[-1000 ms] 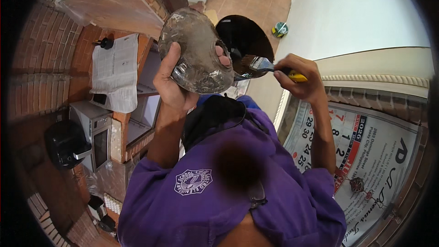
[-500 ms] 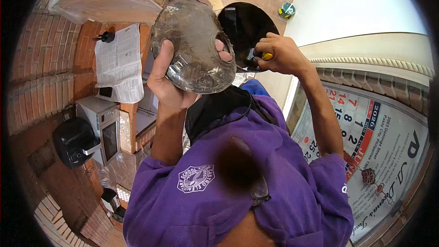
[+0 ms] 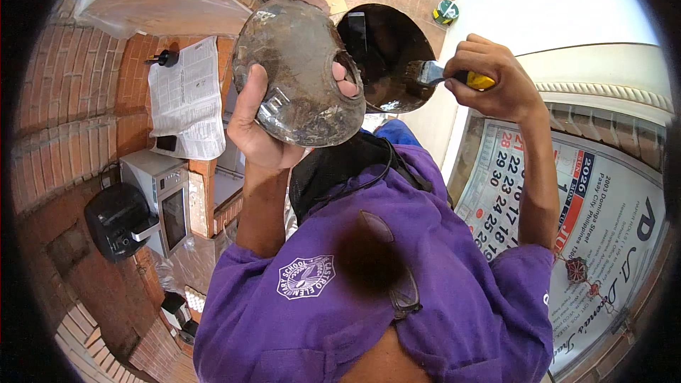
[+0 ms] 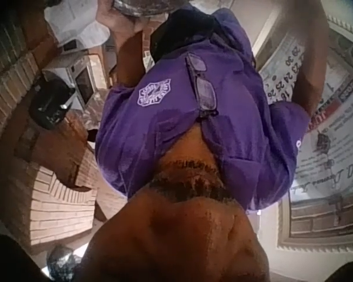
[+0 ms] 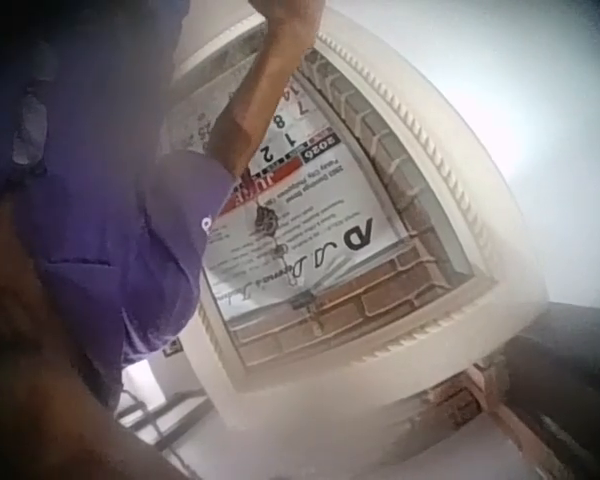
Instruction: The recorder is painting the upper part of a door frame with a dark brown paint using a brush.
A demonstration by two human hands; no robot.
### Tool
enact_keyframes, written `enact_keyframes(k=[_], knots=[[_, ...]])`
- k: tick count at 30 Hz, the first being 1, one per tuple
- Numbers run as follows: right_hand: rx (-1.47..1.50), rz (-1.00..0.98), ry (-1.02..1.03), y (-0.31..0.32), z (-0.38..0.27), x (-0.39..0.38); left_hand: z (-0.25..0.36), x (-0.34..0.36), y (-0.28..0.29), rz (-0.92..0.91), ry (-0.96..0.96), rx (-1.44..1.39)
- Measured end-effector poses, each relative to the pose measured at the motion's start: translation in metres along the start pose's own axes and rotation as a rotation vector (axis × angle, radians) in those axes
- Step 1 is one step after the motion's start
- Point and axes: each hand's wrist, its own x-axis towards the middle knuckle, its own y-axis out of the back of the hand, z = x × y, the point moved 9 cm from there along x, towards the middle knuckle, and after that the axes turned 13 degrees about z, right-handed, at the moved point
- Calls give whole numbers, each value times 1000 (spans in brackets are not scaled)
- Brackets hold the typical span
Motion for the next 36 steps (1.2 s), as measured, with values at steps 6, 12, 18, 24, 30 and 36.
enact_keyframes(k=[6,12,18,24,30,36], knots=[[25,-26,-92,20,4,-9,2,-2,5,61,-9,-42],[64,67,-182,50,6,-14,2,1,3,34,-5,-49],[133,112,-246,42,14,-17,1,4,1,41,-3,-38],[134,105,-351,56,29,-35,4,4,-2,41,-22,-37],[183,239,-351,77,26,-38,4,7,-3,37,-33,-52],[311,216,-481,50,33,-45,6,7,-3,57,-57,-76]])
